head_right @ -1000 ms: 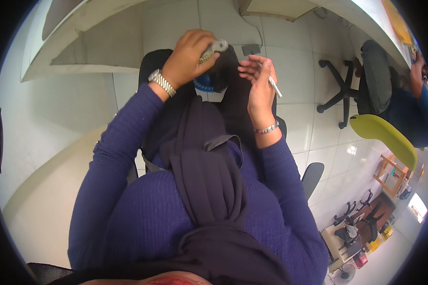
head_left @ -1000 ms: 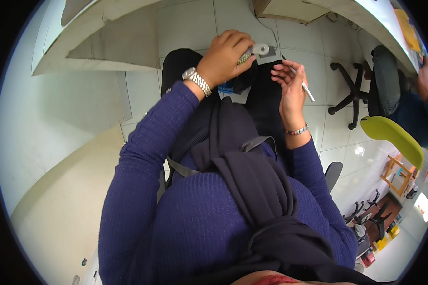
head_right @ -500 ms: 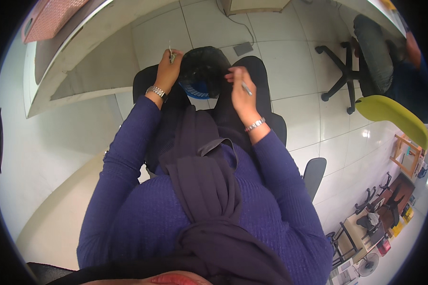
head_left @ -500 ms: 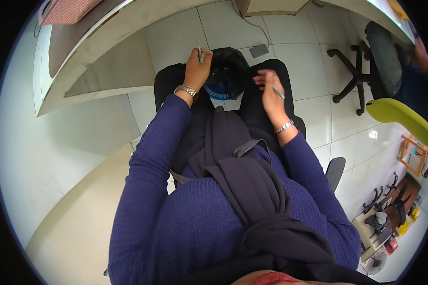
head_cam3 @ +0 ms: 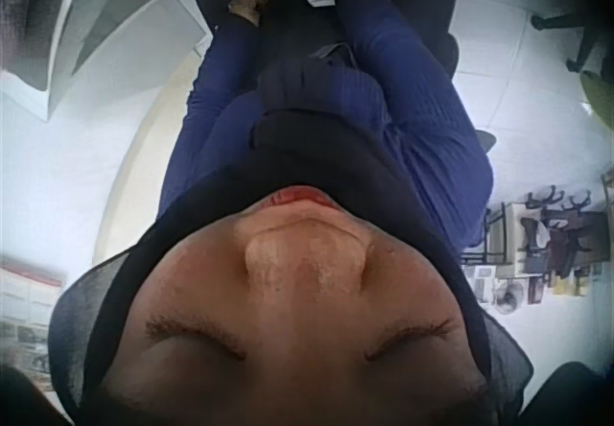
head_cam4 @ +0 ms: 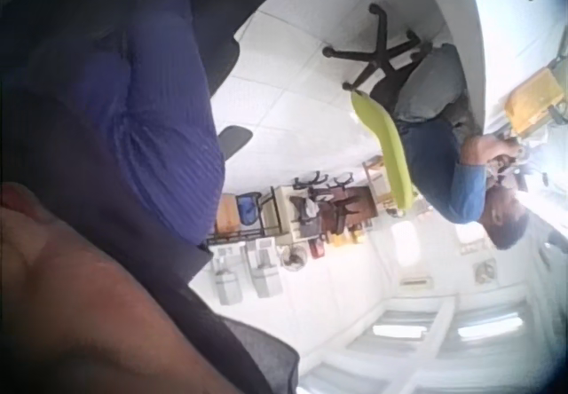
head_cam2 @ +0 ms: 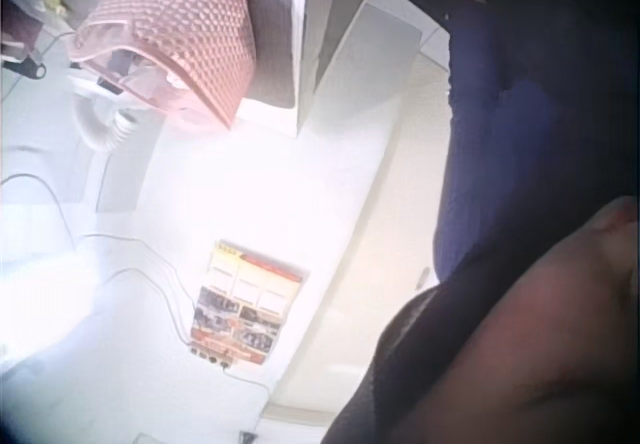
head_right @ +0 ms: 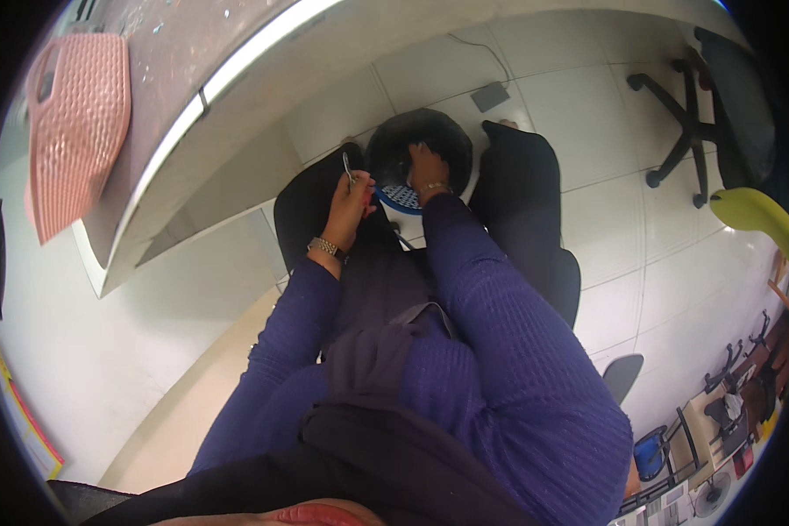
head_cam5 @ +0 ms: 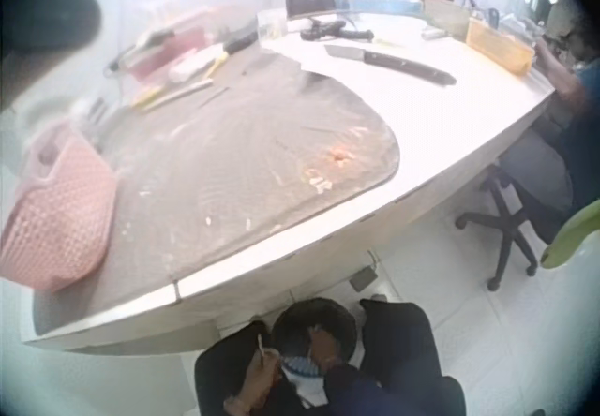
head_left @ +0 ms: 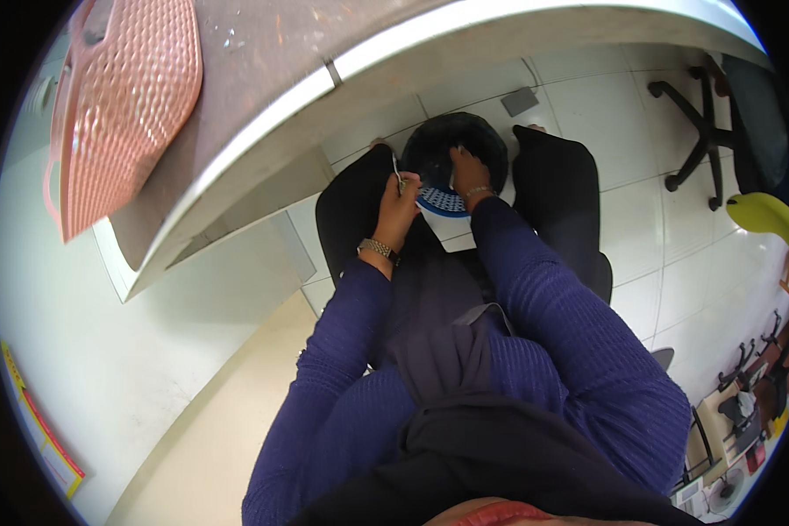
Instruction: The person holds a dental impression model and uses a metal sculpting tool to carve and scrape excess material from the mold by hand.
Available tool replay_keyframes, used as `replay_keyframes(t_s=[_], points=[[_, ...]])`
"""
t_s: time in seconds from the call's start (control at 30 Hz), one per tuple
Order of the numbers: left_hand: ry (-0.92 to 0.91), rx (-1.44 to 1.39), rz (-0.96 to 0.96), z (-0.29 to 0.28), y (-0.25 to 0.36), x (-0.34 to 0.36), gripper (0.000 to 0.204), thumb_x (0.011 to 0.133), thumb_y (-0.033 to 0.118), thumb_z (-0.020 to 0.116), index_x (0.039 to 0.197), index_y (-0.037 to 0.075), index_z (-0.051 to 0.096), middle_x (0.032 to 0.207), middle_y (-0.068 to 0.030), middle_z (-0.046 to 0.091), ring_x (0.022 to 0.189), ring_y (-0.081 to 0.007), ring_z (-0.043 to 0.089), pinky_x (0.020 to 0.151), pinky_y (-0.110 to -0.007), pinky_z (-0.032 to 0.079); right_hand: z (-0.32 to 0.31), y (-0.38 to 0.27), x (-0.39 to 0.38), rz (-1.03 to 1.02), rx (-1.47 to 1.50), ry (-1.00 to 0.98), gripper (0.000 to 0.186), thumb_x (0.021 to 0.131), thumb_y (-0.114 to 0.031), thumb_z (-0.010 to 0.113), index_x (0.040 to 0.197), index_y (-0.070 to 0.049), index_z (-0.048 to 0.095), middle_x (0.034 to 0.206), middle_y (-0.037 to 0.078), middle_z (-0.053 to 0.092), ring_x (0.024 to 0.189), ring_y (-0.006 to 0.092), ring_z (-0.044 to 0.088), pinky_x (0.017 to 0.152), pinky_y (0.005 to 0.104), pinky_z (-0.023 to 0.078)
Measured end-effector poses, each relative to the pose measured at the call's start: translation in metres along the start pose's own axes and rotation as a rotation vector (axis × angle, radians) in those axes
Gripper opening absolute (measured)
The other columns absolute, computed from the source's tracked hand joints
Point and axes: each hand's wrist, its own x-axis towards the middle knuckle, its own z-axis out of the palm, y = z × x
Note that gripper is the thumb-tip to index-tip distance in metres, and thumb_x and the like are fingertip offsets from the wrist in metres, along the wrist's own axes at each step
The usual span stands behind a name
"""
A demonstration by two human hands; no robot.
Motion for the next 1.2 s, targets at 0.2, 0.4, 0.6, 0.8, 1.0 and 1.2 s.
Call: replay_keyframes(t_s=[0.2,0.4,0.6,0.8,1.0,1.2], points=[[-0.007,-0.063,-0.076,0.003,0.005,0.003,0.026,0.093,0.035,0.052,0.107,0.013,0.052,0.100,-0.0017,0.057,0.090,-0.0104,0.056,0.071,-0.028,0.051,0.033,0.006,0.006,-0.235,-0.269,-0.129,0.038,0.078,-0.011,0.063,0.112,-0.025,0.057,0.116,0.004,0.056,0.099,0.0241,0.061,0.081,0.0427,0.047],[-0.026,-0.047,-0.102,0.008,0.008,0.006,0.027,0.093,0.035,0.052,0.108,0.012,0.051,0.099,-0.0025,0.057,0.088,-0.0101,0.056,0.070,-0.026,0.050,0.073,0.022,0.022,-0.340,-0.381,-0.079,0.023,0.083,-0.017,0.054,0.102,-0.022,0.066,0.096,0.004,0.066,0.095,0.0216,0.063,0.093,0.0431,0.037],[-0.018,-0.112,-0.115,0.011,0.010,0.009,0.028,0.093,0.035,0.052,0.108,0.010,0.051,0.099,-0.0028,0.057,0.091,-0.0110,0.056,0.073,-0.029,0.050,0.103,0.044,0.030,0.040,0.197,-0.303,0.019,0.077,-0.014,0.063,0.094,-0.012,0.070,0.097,0.016,0.067,0.095,0.0287,0.064,0.085,0.0397,0.047],[-0.030,-0.123,-0.117,0.009,0.008,0.005,0.028,0.093,0.033,0.052,0.109,0.010,0.051,0.101,-0.0037,0.057,0.093,-0.0119,0.056,0.073,-0.029,0.050,0.064,0.043,0.036,-0.239,0.240,-0.939,0.037,0.064,-0.022,0.071,0.098,-0.007,0.071,0.101,0.016,0.067,0.091,0.0329,0.065,0.080,0.0370,0.051],[-0.032,-0.123,-0.104,0.007,0.008,0.004,0.028,0.093,0.034,0.051,0.109,0.011,0.051,0.103,-0.0037,0.057,0.092,-0.0134,0.056,0.074,-0.033,0.051,0.062,0.045,0.031,0.159,0.356,-0.610,0.043,0.069,-0.026,0.068,0.101,0.001,0.067,0.102,0.025,0.065,0.091,0.0353,0.065,0.082,0.0396,0.050],[-0.083,-0.477,-0.107,0.009,0.030,-0.002,0.033,0.094,0.039,0.047,0.108,0.010,0.050,0.101,-0.0063,0.057,0.100,-0.0206,0.057,0.080,-0.041,0.052,0.037,0.029,0.030,0.455,0.379,-0.080,0.039,0.075,-0.023,0.062,0.105,0.002,0.058,0.102,0.024,0.064,0.095,0.0411,0.061,0.083,0.0457,0.049]])
